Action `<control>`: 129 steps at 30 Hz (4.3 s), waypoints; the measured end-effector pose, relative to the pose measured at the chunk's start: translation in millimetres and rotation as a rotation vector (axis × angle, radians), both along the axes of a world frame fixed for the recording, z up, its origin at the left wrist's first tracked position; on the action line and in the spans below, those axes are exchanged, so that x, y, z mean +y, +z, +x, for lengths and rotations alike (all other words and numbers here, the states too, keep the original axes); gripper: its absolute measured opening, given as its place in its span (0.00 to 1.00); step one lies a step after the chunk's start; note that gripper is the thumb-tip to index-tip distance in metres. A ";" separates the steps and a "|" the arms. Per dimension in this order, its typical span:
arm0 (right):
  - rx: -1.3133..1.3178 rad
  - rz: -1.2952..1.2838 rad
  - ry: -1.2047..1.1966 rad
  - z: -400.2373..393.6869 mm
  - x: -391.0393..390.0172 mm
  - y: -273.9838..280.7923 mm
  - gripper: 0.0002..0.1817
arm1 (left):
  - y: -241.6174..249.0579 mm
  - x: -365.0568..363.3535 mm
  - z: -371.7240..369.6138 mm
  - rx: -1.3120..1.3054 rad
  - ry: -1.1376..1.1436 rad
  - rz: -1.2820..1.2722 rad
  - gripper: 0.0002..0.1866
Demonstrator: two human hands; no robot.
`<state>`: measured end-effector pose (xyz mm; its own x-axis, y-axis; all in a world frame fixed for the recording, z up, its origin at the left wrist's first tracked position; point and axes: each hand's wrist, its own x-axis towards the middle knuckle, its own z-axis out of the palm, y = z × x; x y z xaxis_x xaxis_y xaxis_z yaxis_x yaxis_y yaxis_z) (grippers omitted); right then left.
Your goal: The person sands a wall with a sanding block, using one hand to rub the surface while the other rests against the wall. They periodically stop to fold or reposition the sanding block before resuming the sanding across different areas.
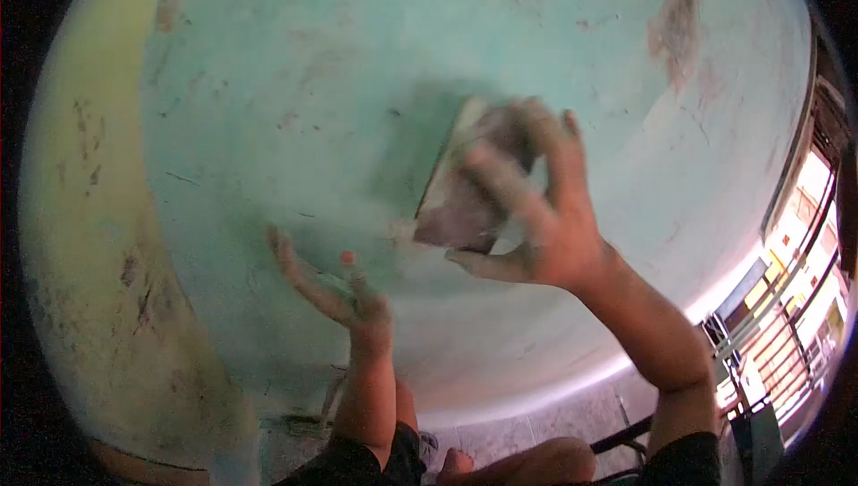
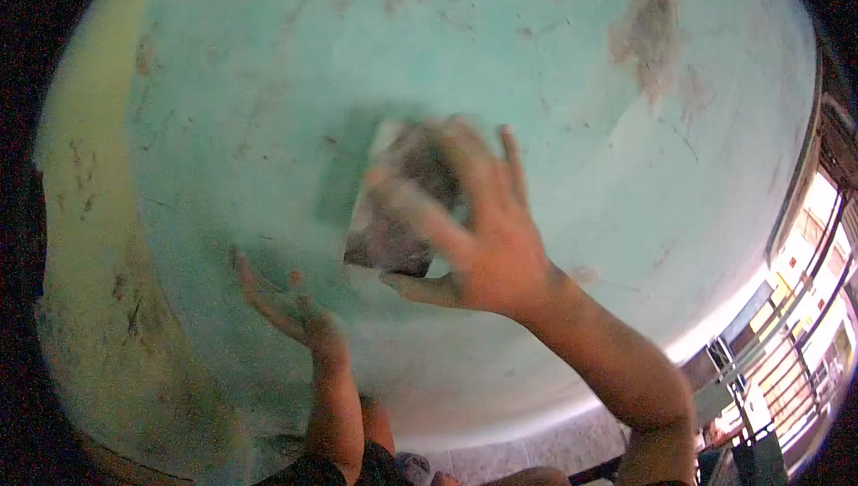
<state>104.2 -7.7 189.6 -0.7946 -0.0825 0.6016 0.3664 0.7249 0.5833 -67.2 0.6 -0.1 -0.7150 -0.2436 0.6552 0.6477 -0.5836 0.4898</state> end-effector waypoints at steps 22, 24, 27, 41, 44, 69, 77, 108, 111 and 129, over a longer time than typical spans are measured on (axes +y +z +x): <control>1.544 -2.134 1.054 119.3 -35.9 -178.2 0.56 | 17.1 -23.8 115.0 0.200 -1.153 0.004 0.24; 1.527 -2.142 1.089 122.9 -32.8 -179.7 0.56 | 17.4 -21.8 110.3 0.026 -1.463 0.102 0.24; 1.464 -2.126 1.151 117.9 -33.9 -180.1 0.56 | 8.9 -18.7 105.1 0.040 -1.545 0.082 0.23; 1.291 -1.278 0.789 119.6 -24.6 -180.5 0.62 | 11.9 -18.2 143.0 0.260 -1.234 -0.098 0.28; 1.059 -0.798 0.403 134.0 -13.8 -186.4 0.70 | 18.6 -28.8 162.4 0.046 -1.551 -0.104 0.31; 1.283 -1.485 1.074 129.7 -23.3 -157.8 0.74 | -3.1 -25.9 169.4 0.128 -1.851 0.117 0.32; 1.133 -1.458 0.981 121.0 -26.5 -170.3 0.73 | 6.5 -44.2 172.8 0.478 -1.035 -0.499 0.27; 0.409 -1.196 0.338 88.4 -67.5 -178.6 0.64 | -25.6 -84.0 79.3 0.237 -1.746 -0.333 0.69; 0.425 -1.244 0.326 91.9 -69.8 -171.9 0.62 | -28.2 -89.1 64.3 0.063 -1.968 -0.175 0.63; 0.144 -1.002 0.263 90.2 -75.3 -173.3 0.55 | -28.4 -104.9 68.5 0.223 -1.580 -0.404 0.69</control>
<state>194.4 -83.1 16.2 -0.7393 0.3468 0.5771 0.1456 0.9192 -0.3658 1.3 -104.3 -28.5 0.0376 0.7922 0.6091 -0.3543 -0.5593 0.7494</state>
